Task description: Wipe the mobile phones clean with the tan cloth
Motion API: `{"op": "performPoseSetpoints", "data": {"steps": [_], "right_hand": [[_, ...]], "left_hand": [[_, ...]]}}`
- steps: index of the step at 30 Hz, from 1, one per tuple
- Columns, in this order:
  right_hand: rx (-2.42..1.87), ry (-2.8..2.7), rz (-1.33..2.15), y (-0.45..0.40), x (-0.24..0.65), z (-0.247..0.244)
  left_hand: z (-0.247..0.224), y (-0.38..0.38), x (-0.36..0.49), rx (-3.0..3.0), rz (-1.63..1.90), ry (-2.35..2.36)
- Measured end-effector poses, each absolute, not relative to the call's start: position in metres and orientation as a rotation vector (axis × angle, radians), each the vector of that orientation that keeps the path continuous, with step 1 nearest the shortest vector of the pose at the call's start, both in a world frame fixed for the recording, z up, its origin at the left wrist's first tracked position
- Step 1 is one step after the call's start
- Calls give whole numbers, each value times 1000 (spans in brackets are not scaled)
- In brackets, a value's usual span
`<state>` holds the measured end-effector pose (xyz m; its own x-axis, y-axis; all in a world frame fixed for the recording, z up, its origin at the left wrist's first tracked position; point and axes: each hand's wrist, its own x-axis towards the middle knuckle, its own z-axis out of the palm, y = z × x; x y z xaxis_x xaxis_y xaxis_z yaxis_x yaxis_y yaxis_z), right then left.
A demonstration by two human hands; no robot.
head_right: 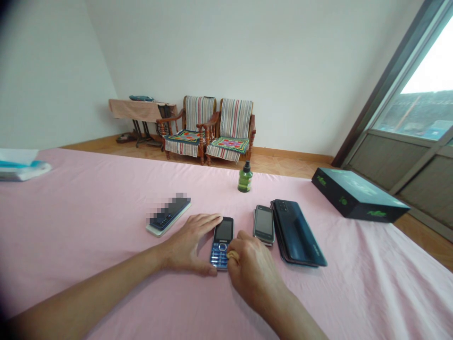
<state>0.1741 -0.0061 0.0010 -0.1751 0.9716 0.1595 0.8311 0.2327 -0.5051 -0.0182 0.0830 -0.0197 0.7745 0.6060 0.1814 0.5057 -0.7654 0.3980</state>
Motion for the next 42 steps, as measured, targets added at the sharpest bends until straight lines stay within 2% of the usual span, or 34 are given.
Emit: {"op": "performPoseSetpoints", "data": {"steps": [9,19,29,42], "right_hand": [[-1461,-2160,431,0,151,-8],[-1684,-2044,412,-5,171,2],[-1459,-2155,419,-2,152,-10],[-1649,-1989,402,-7,174,-4]], "left_hand": [[-20,82,-17,2659,467,845],[-18,83,-18,2646,436,842],[-22,82,-17,2641,510,819],[-14,80,-16,2598,451,863]]}}
